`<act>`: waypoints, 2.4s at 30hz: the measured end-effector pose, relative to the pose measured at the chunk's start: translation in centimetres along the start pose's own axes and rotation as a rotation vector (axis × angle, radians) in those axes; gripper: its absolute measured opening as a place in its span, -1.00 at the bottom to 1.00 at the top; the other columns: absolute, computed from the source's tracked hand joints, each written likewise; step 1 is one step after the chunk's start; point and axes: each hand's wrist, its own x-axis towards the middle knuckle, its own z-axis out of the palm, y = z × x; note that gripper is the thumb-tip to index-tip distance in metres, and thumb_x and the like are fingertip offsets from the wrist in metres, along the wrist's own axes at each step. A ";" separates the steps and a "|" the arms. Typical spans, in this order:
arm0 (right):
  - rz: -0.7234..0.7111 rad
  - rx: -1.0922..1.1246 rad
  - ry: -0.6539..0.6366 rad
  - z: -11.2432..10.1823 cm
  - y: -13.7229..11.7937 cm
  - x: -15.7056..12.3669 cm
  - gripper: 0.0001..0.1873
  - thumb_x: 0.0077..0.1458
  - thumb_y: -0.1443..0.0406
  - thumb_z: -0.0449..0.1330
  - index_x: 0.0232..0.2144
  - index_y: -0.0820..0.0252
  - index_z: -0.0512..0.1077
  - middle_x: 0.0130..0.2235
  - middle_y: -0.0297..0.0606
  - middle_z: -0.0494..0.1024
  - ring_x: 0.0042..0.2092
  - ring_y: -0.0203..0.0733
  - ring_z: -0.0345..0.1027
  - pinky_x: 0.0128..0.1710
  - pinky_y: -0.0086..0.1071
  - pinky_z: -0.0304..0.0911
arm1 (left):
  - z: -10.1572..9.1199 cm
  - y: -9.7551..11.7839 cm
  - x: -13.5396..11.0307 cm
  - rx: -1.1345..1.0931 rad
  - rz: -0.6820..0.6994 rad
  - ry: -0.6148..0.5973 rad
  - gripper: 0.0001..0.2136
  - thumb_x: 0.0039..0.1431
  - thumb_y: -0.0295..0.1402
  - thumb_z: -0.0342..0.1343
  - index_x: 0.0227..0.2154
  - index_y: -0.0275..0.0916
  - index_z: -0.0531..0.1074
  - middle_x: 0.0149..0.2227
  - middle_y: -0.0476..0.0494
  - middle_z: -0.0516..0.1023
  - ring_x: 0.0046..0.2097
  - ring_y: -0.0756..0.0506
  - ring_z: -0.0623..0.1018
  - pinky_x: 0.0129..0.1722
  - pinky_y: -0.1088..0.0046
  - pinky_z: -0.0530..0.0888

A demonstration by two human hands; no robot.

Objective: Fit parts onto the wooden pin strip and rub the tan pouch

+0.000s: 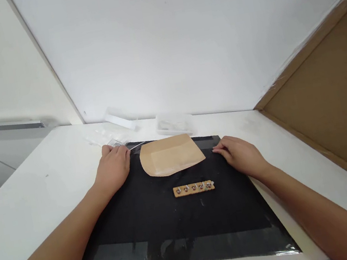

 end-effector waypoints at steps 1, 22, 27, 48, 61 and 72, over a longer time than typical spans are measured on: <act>-0.013 -0.017 -0.005 0.1 0.0 0.0 -0.74 0.35 0.15 0.09 -0.36 0.07 0.43 -0.21 -0.20 0.62 -0.13 0.00 0.50 -0.20 -0.17 0.34 | -0.2 0.2 0.0 -0.007 -0.012 0.008 -0.65 0.48 -0.23 -0.21 -0.24 -0.23 0.46 -0.31 -0.30 0.57 -0.13 -0.31 0.44 -0.04 0.05 0.43; -0.137 0.092 -0.085 -0.3 -0.3 0.2 -0.77 0.34 0.20 0.05 -0.38 0.08 0.37 -0.31 -0.15 0.54 -0.21 0.03 0.42 -0.20 -0.12 0.31 | -2.1 2.7 -0.7 -0.231 -0.033 -0.061 -0.71 0.50 -0.15 -0.26 -0.12 -0.13 0.32 -0.37 -0.08 0.55 -0.37 -0.20 0.57 -0.36 0.31 0.35; -0.131 0.072 -0.111 -0.4 0.0 0.2 -0.77 0.36 0.20 0.04 -0.36 0.09 0.36 -0.29 -0.15 0.54 -0.19 0.02 0.41 -0.18 -0.13 0.31 | -2.1 2.8 -0.8 -0.275 -0.043 -0.076 -0.71 0.50 -0.14 -0.26 -0.13 -0.13 0.32 -0.39 -0.06 0.52 -0.38 -0.19 0.55 -0.35 0.30 0.35; -0.150 0.084 -0.279 -2.3 -0.7 -0.5 -0.77 0.36 0.21 0.01 -0.34 0.09 0.36 -0.25 -0.16 0.53 -0.19 -0.03 0.40 -0.19 -0.18 0.27 | -2.0 2.8 -0.9 -0.316 -0.051 -0.106 -0.71 0.50 -0.13 -0.25 -0.17 -0.12 0.31 -0.35 -0.05 0.52 -0.34 -0.18 0.54 -0.32 0.31 0.32; -0.105 0.170 -0.396 -3.1 0.2 -1.1 -0.78 0.35 0.15 0.08 -0.33 0.07 0.39 -0.26 -0.23 0.58 -0.25 -0.09 0.44 -0.25 -0.23 0.30 | -1.8 2.8 -1.0 -0.303 -0.029 -0.092 -0.72 0.50 -0.14 -0.22 -0.11 -0.12 0.36 -0.29 -0.08 0.58 -0.27 -0.20 0.58 -0.27 0.27 0.37; -0.027 0.226 -0.489 -4.4 -0.6 -1.4 -0.72 0.31 0.06 0.15 -0.35 0.07 0.45 -0.28 -0.24 0.59 -0.29 -0.13 0.44 -0.30 -0.28 0.29 | -2.0 2.9 -1.0 -0.317 -0.047 -0.107 -0.73 0.49 -0.15 -0.23 -0.11 -0.11 0.34 -0.32 -0.05 0.55 -0.29 -0.20 0.57 -0.29 0.29 0.36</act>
